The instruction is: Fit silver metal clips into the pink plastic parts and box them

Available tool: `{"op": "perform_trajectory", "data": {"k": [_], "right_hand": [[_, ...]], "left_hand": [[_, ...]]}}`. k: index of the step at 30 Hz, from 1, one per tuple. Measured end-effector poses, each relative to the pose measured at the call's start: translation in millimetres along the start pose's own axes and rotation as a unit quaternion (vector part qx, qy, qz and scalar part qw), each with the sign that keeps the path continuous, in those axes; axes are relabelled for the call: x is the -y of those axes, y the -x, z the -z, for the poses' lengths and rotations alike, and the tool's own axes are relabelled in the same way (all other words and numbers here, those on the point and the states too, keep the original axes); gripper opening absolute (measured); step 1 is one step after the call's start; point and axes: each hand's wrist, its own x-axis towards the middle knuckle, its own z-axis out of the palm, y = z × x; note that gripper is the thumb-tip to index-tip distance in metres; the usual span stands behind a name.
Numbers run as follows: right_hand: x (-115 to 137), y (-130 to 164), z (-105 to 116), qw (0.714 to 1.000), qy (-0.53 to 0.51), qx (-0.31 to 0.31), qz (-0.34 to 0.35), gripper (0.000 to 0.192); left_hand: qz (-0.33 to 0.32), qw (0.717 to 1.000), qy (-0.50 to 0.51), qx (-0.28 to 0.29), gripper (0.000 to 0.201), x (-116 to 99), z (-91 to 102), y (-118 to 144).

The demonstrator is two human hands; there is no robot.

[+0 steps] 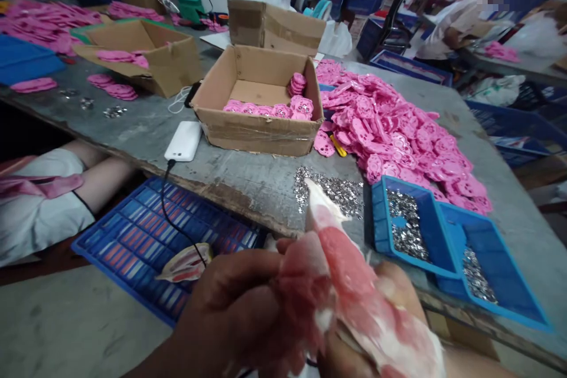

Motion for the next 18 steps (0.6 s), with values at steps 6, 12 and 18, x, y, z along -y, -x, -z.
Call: {"op": "perform_trajectory", "data": {"k": [6, 12, 18], "right_hand": [[6.4, -48.7, 12.3, 0.976, -0.178, 0.123, 0.035, 0.041], [12.6, -87.9, 39.3, 0.993, -0.117, 0.018, 0.014, 0.026], [21.3, -125.9, 53.7, 0.989, -0.026, -0.132, 0.062, 0.018]], "left_hand": [[-0.054, 0.997, 0.005, -0.058, 0.027, -22.2, 24.8, -37.8], [-0.088, 0.985, -0.012, -0.148, 0.029, -15.8, 54.7, -51.4], [-0.13, 0.962, 0.005, -0.239, 0.046, -17.6, 83.7, -80.3]]}}
